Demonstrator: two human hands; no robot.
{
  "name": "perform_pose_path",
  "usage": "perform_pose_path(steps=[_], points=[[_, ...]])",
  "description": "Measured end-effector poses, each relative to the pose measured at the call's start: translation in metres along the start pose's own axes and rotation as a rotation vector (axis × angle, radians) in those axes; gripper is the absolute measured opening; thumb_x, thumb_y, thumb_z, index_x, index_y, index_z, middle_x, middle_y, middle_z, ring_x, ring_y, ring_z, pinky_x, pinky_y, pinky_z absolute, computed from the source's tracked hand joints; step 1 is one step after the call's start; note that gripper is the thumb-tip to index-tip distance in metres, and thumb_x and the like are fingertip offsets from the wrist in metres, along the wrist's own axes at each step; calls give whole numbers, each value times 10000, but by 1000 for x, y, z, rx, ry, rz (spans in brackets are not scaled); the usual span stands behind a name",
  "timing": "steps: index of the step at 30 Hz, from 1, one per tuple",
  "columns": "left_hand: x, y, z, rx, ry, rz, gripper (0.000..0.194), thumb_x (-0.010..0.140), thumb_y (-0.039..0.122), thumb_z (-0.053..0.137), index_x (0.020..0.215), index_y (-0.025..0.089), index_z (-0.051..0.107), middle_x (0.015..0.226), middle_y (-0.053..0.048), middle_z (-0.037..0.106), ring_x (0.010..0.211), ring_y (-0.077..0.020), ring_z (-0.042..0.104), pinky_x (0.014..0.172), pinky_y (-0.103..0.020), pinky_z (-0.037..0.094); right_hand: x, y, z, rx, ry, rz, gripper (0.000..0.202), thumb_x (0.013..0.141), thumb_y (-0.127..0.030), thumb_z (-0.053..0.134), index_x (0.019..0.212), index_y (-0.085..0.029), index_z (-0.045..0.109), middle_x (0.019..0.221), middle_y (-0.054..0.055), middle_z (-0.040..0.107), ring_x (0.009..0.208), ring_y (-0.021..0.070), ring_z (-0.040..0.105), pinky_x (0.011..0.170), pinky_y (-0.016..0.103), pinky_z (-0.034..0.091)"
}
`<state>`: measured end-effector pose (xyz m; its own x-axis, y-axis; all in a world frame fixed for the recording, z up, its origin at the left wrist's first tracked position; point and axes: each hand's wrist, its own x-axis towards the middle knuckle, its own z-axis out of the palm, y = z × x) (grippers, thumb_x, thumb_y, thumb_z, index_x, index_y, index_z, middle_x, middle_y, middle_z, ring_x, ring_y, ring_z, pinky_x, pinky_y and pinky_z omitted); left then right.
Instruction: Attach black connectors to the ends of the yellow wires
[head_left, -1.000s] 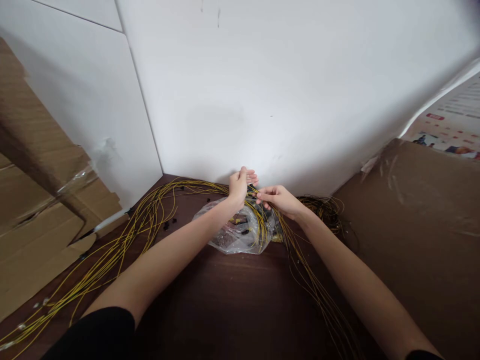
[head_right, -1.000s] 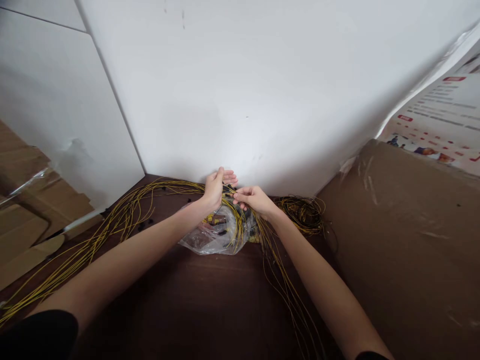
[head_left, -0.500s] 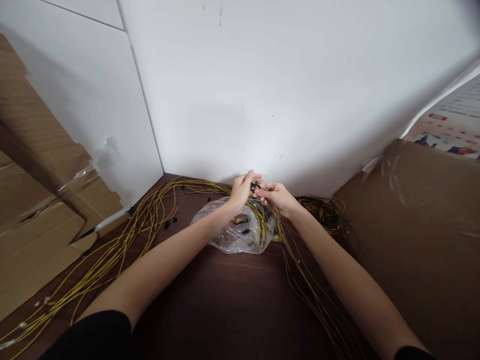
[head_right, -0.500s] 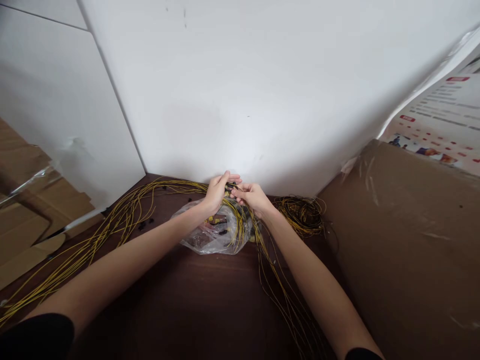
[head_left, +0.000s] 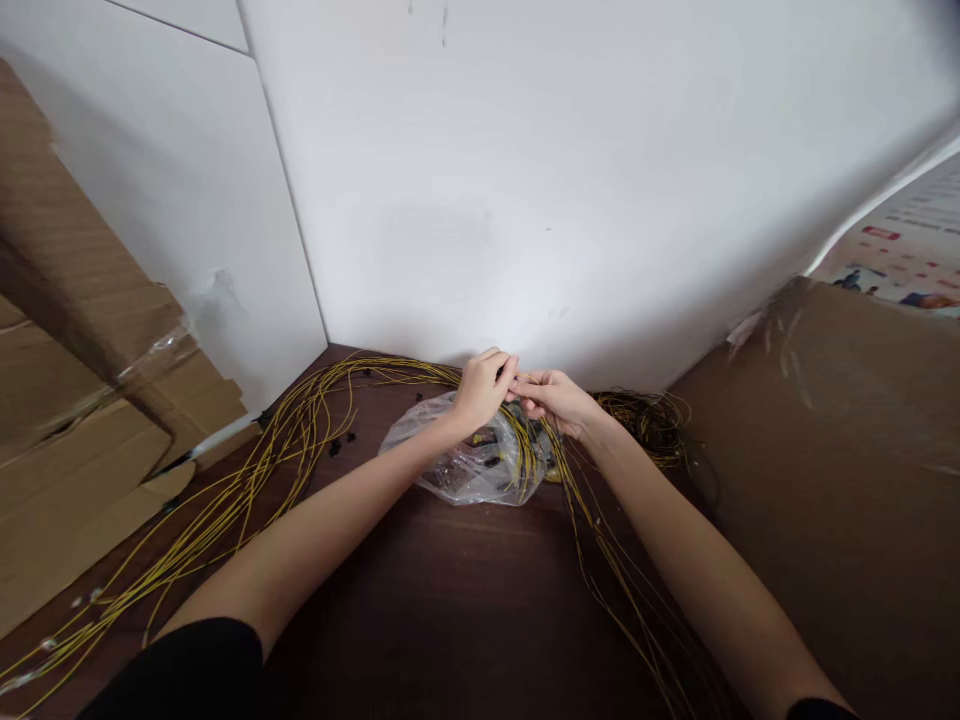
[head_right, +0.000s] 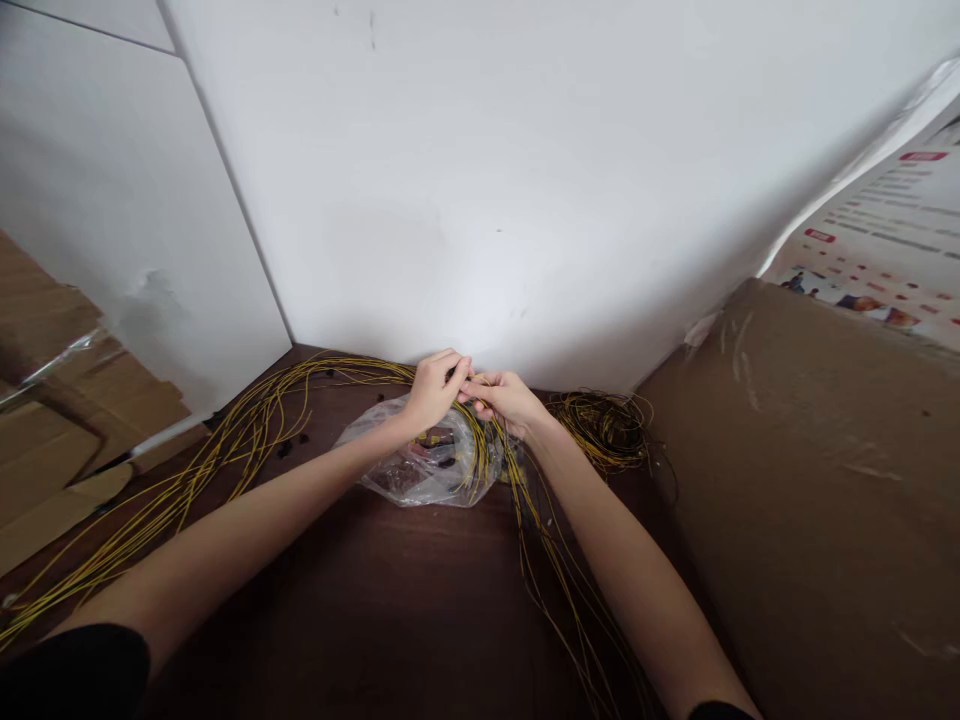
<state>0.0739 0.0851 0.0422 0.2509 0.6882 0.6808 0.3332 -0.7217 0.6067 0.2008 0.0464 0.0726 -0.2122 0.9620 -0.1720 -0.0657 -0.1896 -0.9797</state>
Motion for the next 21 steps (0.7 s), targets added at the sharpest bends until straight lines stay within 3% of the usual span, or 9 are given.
perform_pose_path(steps=[6, 13, 17, 21], points=[[2, -3, 3, -3, 80, -47, 320, 877, 267, 407, 617, 156, 556, 626, -16, 572, 618, -123, 522, 629, -247, 380, -6, -1, 0, -13, 90, -36, 317, 615, -320, 763, 770, -126, 565, 610, 38, 640, 392, 25, 421, 325, 131, 277], [-1, 11, 3, -257, 23, -324, 338, 851, 411, 418, 643, 164, 517, 499, 35, 483, 359, -87, 461, 364, -197, 311, -6, -1, 2, 11, 146, -158, 406, 553, -419, 772, 583, -131, 488, 532, 19, 599, 379, 21, 398, 317, 141, 219], [0, 17, 5, -380, 32, -405, 317, 806, 414, 485, 628, 156, 529, 531, 21, 528, 423, -107, 536, 353, -179, 329, -7, -1, 5, 9, 149, -178, 396, 565, -393, 764, 519, -130, 471, 458, -11, 545, 358, 8, 359, 330, 150, 216], [2, 15, 8, -381, 56, -448, 360, 792, 406, 497, 535, 156, 474, 467, 31, 477, 424, -110, 536, 366, -177, 318, -8, -2, 7, 41, 142, -154, 370, 572, -316, 755, 474, -140, 445, 466, 5, 573, 356, 12, 381, 342, 150, 252]])
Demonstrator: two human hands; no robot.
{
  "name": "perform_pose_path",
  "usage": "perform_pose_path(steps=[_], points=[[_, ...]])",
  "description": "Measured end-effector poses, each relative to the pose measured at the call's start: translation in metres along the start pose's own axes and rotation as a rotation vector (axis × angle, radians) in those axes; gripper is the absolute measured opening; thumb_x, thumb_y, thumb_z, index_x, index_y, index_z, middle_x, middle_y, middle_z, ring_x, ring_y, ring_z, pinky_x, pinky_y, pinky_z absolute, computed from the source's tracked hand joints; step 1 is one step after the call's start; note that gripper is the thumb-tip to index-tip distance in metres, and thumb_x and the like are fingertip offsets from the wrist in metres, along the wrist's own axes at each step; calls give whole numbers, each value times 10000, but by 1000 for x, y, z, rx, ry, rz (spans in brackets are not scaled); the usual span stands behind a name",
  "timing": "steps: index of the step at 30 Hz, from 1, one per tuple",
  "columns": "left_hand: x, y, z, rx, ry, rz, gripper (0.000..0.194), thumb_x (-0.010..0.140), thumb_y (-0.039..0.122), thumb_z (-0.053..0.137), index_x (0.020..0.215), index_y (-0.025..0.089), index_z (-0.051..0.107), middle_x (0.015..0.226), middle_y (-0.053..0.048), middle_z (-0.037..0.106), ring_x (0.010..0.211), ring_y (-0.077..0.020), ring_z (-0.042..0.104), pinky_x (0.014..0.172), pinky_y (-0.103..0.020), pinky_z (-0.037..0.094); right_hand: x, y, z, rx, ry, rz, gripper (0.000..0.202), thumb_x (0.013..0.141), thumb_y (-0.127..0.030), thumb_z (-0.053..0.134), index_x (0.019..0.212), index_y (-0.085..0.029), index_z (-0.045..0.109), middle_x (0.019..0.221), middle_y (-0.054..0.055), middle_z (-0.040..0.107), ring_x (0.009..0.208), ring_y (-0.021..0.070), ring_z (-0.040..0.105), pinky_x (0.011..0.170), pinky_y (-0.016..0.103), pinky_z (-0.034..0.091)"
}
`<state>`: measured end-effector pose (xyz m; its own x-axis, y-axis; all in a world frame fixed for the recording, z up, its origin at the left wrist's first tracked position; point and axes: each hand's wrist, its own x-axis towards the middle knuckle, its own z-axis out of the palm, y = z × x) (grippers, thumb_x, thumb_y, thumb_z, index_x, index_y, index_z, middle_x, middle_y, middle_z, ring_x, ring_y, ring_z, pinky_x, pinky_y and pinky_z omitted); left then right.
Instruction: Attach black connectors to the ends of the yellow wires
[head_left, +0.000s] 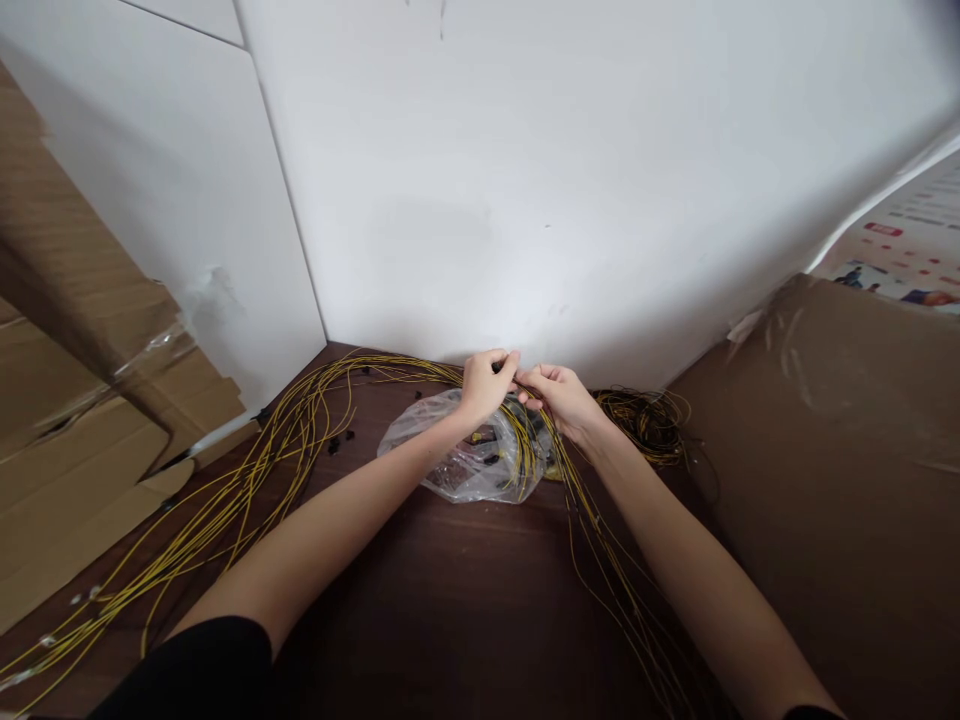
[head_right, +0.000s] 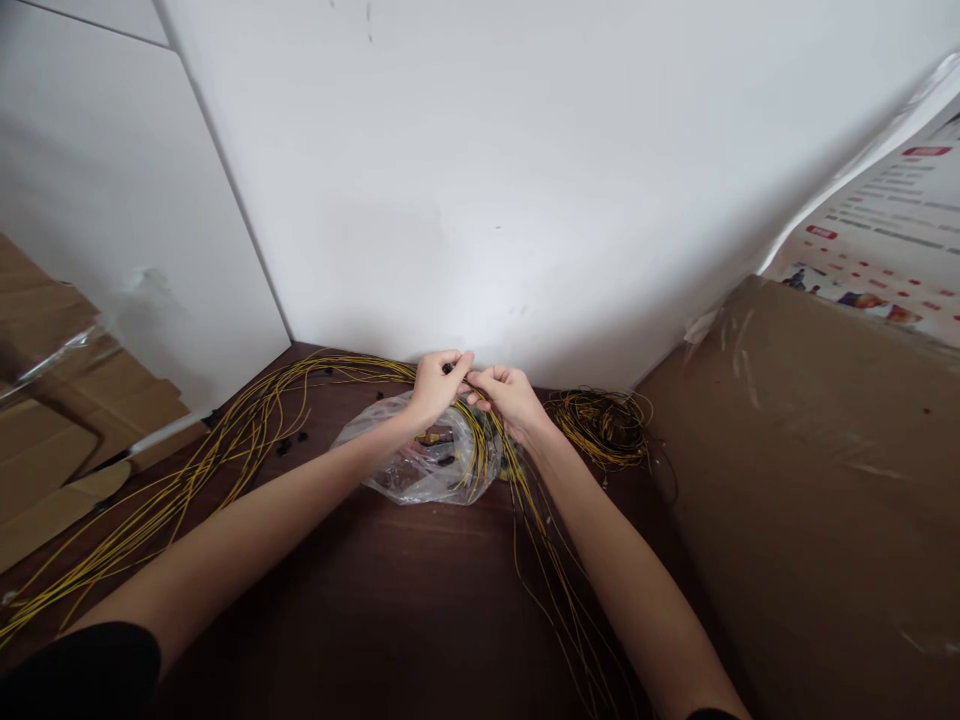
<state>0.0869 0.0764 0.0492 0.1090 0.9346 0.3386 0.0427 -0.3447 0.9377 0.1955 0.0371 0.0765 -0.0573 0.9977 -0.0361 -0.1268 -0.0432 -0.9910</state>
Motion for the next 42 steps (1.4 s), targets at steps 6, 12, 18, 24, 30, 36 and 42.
perform_pose_path(steps=[6, 12, 18, 24, 30, 36, 42], points=[[4, -5, -1, 99, 36, 52, 389, 815, 408, 454, 522, 154, 486, 438, 40, 434, 404, -89, 461, 421, -197, 303, -3, 1, -2, 17, -5, 69, 313, 549, -188, 740, 448, -144, 447, 509, 26, 613, 431, 43, 506, 412, 136, 379], [3, -4, -2, 197, 39, 167, 374, 835, 371, 428, 525, 161, 428, 473, 51, 364, 465, -80, 383, 491, -209, 293, -3, 5, -11, 44, -80, 141, 248, 574, -152, 715, 482, -134, 485, 569, 25, 613, 551, 73, 587, 514, 142, 467], [0, 5, -8, 276, -134, 384, 355, 844, 304, 431, 526, 168, 351, 498, 52, 317, 503, -85, 321, 504, -224, 265, -1, -3, -19, 15, -370, 295, 115, 639, -136, 682, 728, -101, 617, 695, 46, 627, 524, 46, 522, 452, 139, 428], [-7, 19, -5, 272, -268, 504, 212, 853, 249, 427, 684, 164, 524, 681, -3, 559, 639, -107, 488, 624, -239, 381, -1, 3, -18, -272, -414, 340, 91, 688, -148, 599, 613, -113, 561, 641, 49, 591, 412, 3, 311, 314, 129, 191], [-15, 37, -4, 262, -378, 467, 233, 878, 320, 425, 1034, 228, 571, 963, -43, 658, 868, -158, 594, 789, -291, 430, -5, 15, -14, -395, -329, 229, 237, 774, -286, 506, 620, -133, 602, 520, 30, 507, 377, 25, 279, 314, 150, 147], [0, 40, -10, -72, -511, 382, 353, 931, 339, 309, 1112, 167, 558, 1137, -107, 615, 1076, -174, 554, 929, -331, 423, -13, 2, -15, -341, -387, 193, 340, 798, -401, 514, 655, -123, 647, 490, -12, 425, 382, 26, 217, 336, 175, 142], [-7, 43, -8, -75, -616, 335, 427, 934, 385, 270, 1115, 166, 589, 1142, -101, 623, 1078, -183, 561, 927, -336, 437, -13, 4, -7, -288, -338, 123, 296, 799, -354, 513, 608, -140, 586, 477, -9, 423, 395, 42, 268, 350, 178, 155]])
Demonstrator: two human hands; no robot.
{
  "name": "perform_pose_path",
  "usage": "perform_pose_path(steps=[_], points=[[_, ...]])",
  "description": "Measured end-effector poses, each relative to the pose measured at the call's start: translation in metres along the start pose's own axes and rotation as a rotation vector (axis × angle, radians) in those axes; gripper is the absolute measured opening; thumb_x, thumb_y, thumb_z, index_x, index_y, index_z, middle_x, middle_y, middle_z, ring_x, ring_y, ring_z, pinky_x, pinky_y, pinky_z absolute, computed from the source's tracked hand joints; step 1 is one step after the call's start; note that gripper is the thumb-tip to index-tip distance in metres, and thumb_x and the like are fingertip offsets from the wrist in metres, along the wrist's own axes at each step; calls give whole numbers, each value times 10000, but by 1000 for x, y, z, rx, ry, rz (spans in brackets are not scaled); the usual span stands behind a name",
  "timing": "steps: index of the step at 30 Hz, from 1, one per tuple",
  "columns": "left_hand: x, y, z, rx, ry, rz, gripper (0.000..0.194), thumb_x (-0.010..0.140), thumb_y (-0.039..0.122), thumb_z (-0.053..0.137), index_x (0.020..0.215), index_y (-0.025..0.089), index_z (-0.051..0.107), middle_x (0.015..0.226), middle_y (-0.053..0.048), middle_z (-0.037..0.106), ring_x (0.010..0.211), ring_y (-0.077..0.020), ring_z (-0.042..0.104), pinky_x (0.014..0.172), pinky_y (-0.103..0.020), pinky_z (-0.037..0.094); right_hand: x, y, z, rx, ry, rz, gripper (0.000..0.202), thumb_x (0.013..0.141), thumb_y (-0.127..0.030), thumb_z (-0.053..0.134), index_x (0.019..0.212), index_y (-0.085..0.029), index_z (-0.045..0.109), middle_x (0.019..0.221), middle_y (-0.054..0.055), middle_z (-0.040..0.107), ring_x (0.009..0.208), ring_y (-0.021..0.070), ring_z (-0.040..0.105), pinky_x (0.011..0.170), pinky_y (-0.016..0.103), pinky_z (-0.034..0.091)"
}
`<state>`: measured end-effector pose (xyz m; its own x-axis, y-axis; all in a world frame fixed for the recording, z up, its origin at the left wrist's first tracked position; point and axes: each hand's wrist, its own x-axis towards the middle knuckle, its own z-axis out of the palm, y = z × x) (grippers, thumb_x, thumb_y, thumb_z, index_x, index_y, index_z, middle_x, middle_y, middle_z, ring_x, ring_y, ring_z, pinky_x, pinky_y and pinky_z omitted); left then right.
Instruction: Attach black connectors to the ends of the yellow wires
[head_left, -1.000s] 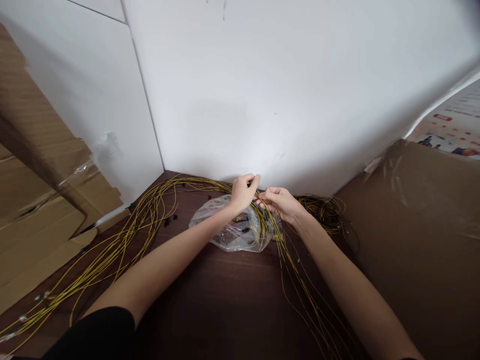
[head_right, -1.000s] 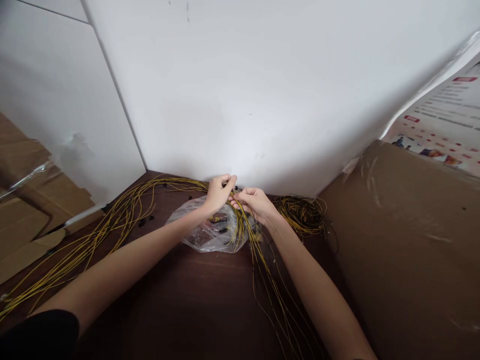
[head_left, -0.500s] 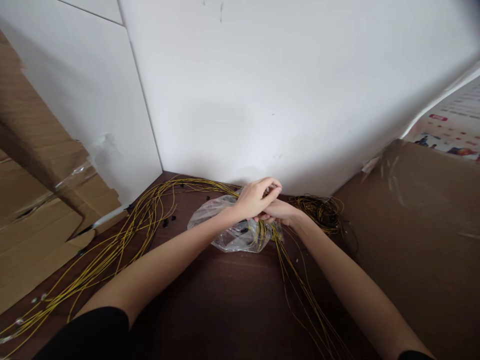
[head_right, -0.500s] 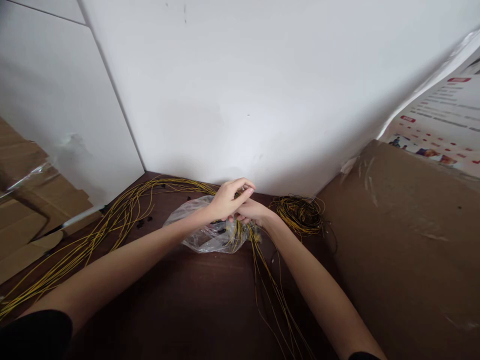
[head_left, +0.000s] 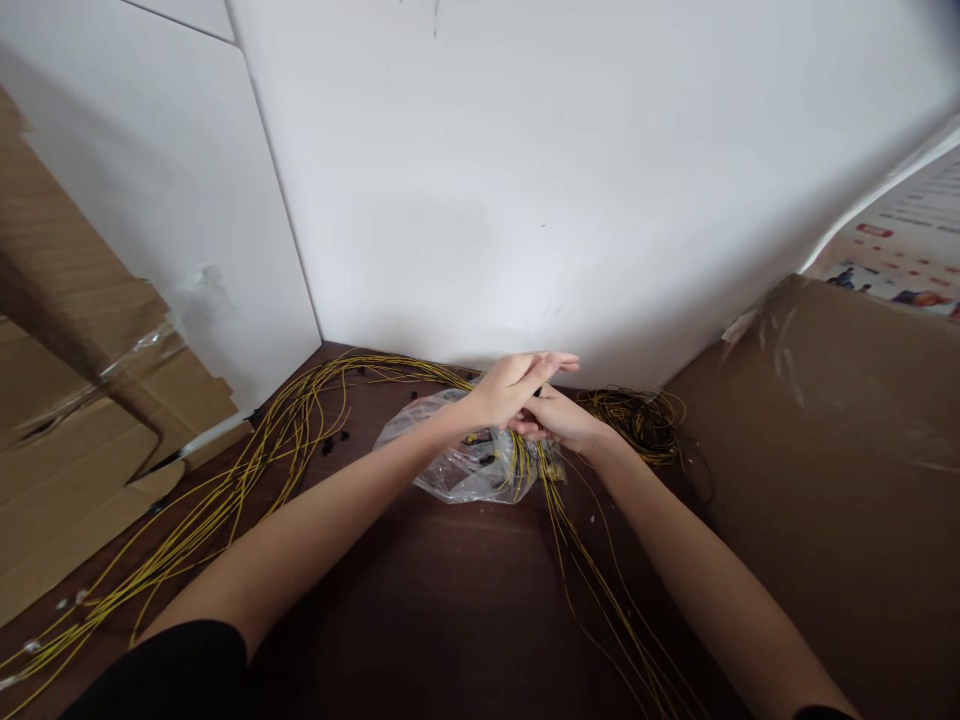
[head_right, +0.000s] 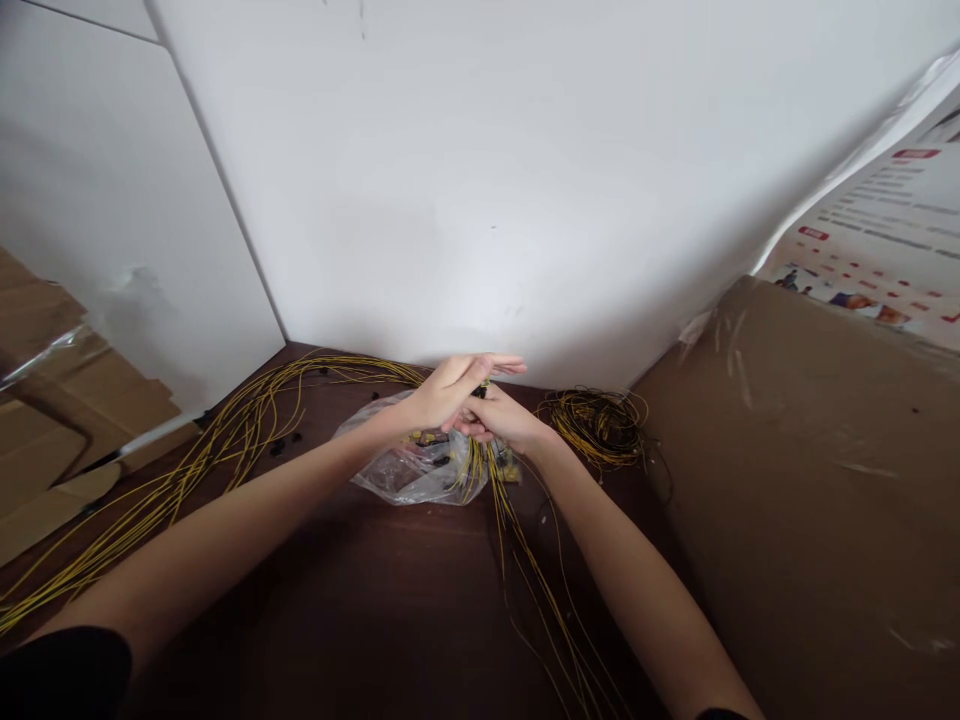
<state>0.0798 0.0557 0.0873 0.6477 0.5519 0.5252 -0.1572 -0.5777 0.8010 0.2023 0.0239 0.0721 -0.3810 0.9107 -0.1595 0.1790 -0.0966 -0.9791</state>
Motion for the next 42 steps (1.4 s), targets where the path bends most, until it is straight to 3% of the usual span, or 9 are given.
perform_pose_path(steps=[3, 8, 14, 24, 32, 37, 42], points=[[-4, 4, 1, 22, 3, -24, 421, 928, 383, 294, 1112, 169, 607, 1138, -110, 624, 988, -182, 603, 805, -294, 492, 3, 3, 1, 66, 62, -20, 251, 780, -316, 540, 587, -157, 522, 480, -14, 420, 401, 45, 281, 352, 175, 169], [-3, 7, -11, -24, 12, -146, 353, 908, 326, 351, 1132, 217, 601, 1160, -104, 613, 601, -109, 614, 491, -229, 472, 1, -3, 1, 69, 29, -11, 265, 779, -330, 547, 605, -134, 582, 443, -43, 346, 390, 40, 251, 346, 177, 159], [-1, 10, -32, 66, 88, -57, 215, 788, 221, 536, 956, 185, 668, 1006, -85, 665, 902, -173, 616, 697, -265, 512, -2, -11, 2, 109, 9, 10, 330, 796, -386, 547, 603, -125, 608, 440, -50, 339, 377, 34, 234, 344, 178, 138], [-2, 10, -34, -89, 194, -54, 172, 701, 193, 631, 866, 150, 649, 885, -77, 676, 848, -158, 628, 821, -319, 505, -3, -10, 3, 135, 24, -5, 400, 776, -460, 566, 580, -115, 614, 414, -49, 368, 368, 34, 254, 353, 179, 154], [-8, 15, -26, 124, 277, 17, 60, 718, 215, 618, 750, 174, 648, 827, -53, 661, 752, -138, 613, 715, -284, 514, -1, -8, 3, 157, 29, -69, 360, 749, -450, 599, 597, -124, 599, 414, -46, 381, 381, 49, 269, 370, 193, 170], [-15, 11, -20, 294, 341, 119, 115, 774, 197, 577, 859, 192, 654, 866, -52, 677, 800, -143, 617, 753, -295, 496, -1, -7, -3, 184, -10, -95, 336, 759, -442, 592, 602, -145, 588, 425, -60, 325, 377, 47, 241, 376, 200, 163], [-19, 10, -17, 432, 270, 262, 220, 862, 190, 452, 1020, 199, 605, 974, -60, 668, 939, -155, 585, 849, -327, 456, -3, -5, -5, 209, -21, -66, 314, 762, -410, 600, 585, -154, 559, 441, -68, 285, 382, 34, 191, 378, 195, 117]])
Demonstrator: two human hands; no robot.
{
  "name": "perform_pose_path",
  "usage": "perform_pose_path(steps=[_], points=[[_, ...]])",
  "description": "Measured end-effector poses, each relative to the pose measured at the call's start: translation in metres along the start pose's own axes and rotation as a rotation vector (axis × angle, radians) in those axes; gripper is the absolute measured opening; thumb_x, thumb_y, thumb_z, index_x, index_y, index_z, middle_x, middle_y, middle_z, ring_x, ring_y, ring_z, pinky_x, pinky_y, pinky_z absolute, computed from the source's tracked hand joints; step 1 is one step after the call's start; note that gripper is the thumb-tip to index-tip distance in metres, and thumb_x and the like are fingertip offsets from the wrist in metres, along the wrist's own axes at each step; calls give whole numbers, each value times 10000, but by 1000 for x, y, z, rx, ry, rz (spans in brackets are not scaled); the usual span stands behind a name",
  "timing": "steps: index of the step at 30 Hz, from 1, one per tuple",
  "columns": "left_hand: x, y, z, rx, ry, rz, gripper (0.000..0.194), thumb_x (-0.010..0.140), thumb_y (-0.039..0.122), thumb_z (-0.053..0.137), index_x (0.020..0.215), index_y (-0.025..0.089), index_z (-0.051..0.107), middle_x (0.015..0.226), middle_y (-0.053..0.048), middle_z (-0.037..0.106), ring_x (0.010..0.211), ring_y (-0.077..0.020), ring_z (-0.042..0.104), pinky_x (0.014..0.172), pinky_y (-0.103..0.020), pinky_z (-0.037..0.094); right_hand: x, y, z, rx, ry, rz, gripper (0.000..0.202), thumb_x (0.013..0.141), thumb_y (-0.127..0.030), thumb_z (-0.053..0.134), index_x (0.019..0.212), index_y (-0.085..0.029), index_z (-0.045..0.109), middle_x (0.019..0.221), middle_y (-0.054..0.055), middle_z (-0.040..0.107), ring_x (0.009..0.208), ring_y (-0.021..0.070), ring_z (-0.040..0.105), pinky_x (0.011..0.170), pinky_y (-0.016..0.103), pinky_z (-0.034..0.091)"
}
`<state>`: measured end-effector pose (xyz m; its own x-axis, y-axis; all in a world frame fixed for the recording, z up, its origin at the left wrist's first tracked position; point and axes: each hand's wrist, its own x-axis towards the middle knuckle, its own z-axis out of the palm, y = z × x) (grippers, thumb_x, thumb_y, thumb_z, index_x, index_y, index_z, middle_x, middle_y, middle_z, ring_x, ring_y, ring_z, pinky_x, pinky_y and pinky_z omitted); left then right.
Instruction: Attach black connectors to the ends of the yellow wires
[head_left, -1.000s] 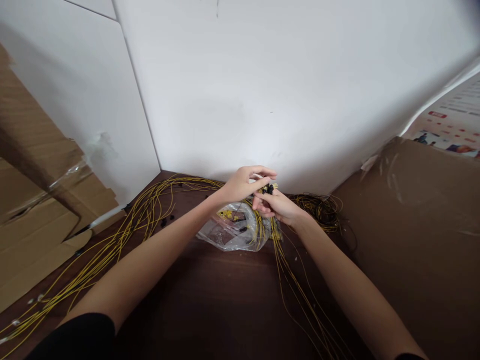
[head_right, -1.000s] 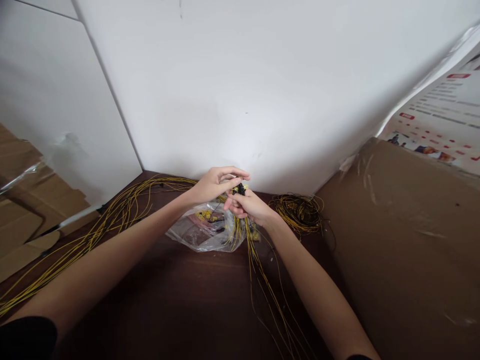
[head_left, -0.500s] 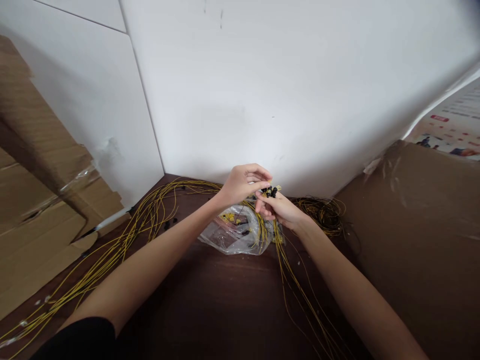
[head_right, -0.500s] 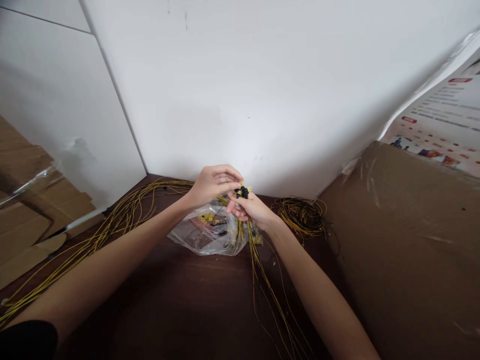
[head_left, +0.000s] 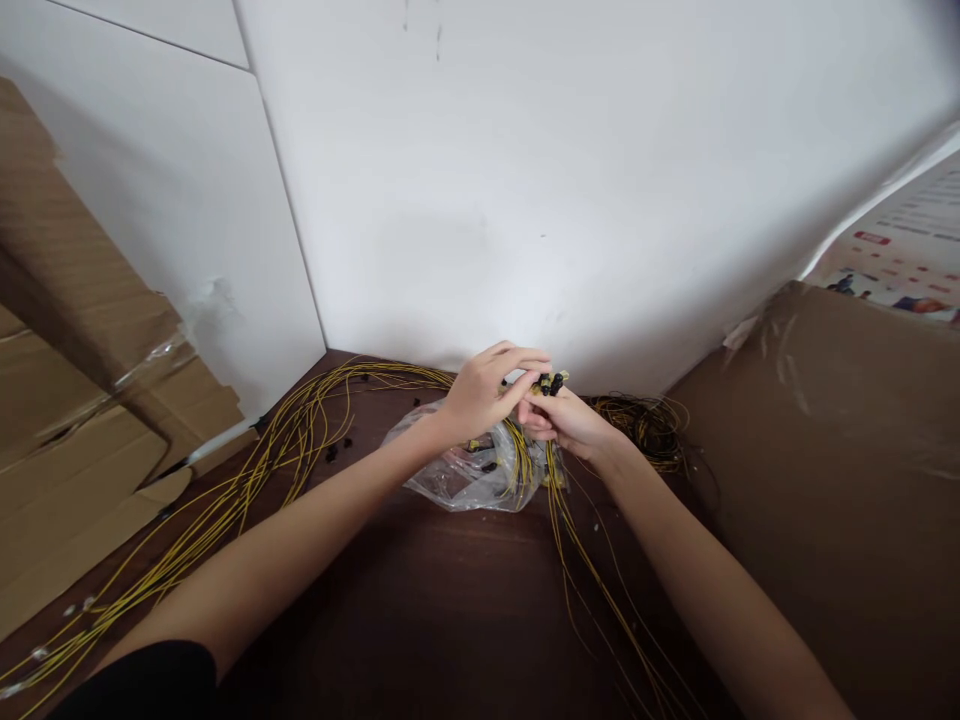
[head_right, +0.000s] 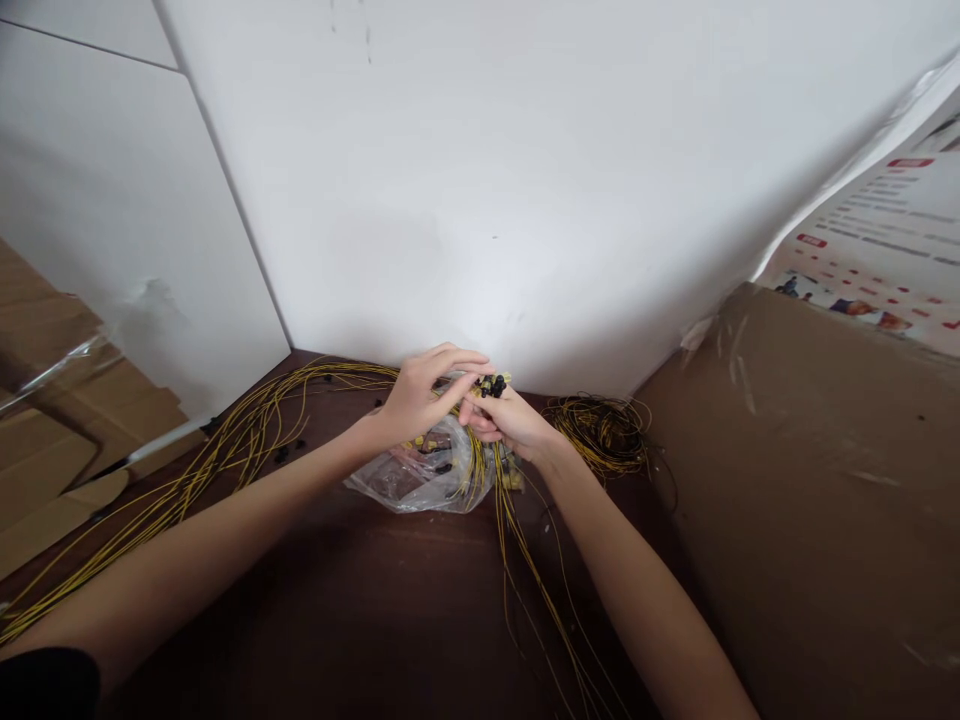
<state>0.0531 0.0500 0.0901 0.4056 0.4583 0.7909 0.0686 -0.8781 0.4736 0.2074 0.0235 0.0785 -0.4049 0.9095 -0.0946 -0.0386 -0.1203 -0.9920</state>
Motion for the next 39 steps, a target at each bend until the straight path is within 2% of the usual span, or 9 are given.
perform_pose_path(steps=[6, 9, 12, 17, 22, 25, 28, 34, 39], points=[[13, 7, -1, 56, -167, 17, 288, 830, 301, 516, 1097, 205, 564, 1157, -78, 577, 1070, -196, 514, 889, -340, 419, 1, 0, 4, -43, 42, 40, 289, 759, -299, 566, 531, -171, 443, 450, -78, 246, 395, 31, 133, 386, 191, 63], [19, 9, 6, 198, -307, -15, 213, 845, 320, 480, 951, 200, 620, 978, -65, 622, 879, -184, 572, 754, -302, 437, 0, -2, 7, -171, 92, 57, 255, 736, -223, 535, 503, -171, 444, 430, -70, 267, 389, 30, 146, 379, 190, 70], [24, 10, 13, 417, -385, -65, 248, 879, 280, 407, 815, 182, 626, 765, -53, 615, 638, -137, 544, 594, -264, 386, -2, -6, 9, -284, 119, 87, 213, 736, -200, 503, 528, -153, 519, 420, -55, 323, 378, 31, 197, 364, 186, 104], [31, 12, 15, 591, -454, -97, 321, 901, 321, 356, 823, 147, 614, 764, -69, 616, 567, -111, 496, 533, -260, 317, -7, -17, 10, -311, 206, 93, 152, 697, -170, 582, 552, -125, 567, 427, -68, 336, 380, 18, 222, 358, 179, 132], [37, 4, 10, 574, -349, -150, 378, 903, 290, 308, 735, 152, 618, 654, -52, 602, 538, -106, 475, 535, -267, 297, -17, -30, 4, -240, 173, 99, 172, 738, -259, 629, 657, -108, 634, 467, -58, 376, 393, 17, 256, 366, 182, 157], [45, -12, 2, 615, -233, -194, 389, 899, 289, 308, 721, 134, 618, 645, -67, 609, 555, -117, 487, 567, -269, 318, -29, -36, -7, -82, 95, 92, 192, 785, -304, 604, 797, -116, 641, 523, -57, 385, 409, 15, 256, 369, 169, 165], [51, -33, -11, 677, -160, -254, 390, 895, 284, 309, 723, 117, 617, 646, -78, 613, 579, -136, 515, 605, -274, 339, -46, -40, -22, 85, 66, 88, 172, 822, -297, 570, 834, -131, 610, 509, -82, 296, 401, 14, 177, 355, 150, 127], [49, -69, -43, 813, -83, -317, 391, 897, 278, 298, 732, 115, 613, 689, -93, 630, 631, -166, 549, 642, -284, 350, -94, -46, -46, 407, 251, 37, 189, 837, -279, 555, 690, -170, 510, 481, -97, 139, 403, 41, 39, 312, 139, 97], [38, -84, -48, 838, -106, -371, 393, 903, 280, 290, 746, 115, 610, 717, -107, 641, 667, -183, 568, 653, -288, 353, -146, -50, -38, 479, 480, -72, 216, 812, -240, 581, 638, -196, 459, 450, -108, 99, 384, 38, -7, 285, 124, 112]])
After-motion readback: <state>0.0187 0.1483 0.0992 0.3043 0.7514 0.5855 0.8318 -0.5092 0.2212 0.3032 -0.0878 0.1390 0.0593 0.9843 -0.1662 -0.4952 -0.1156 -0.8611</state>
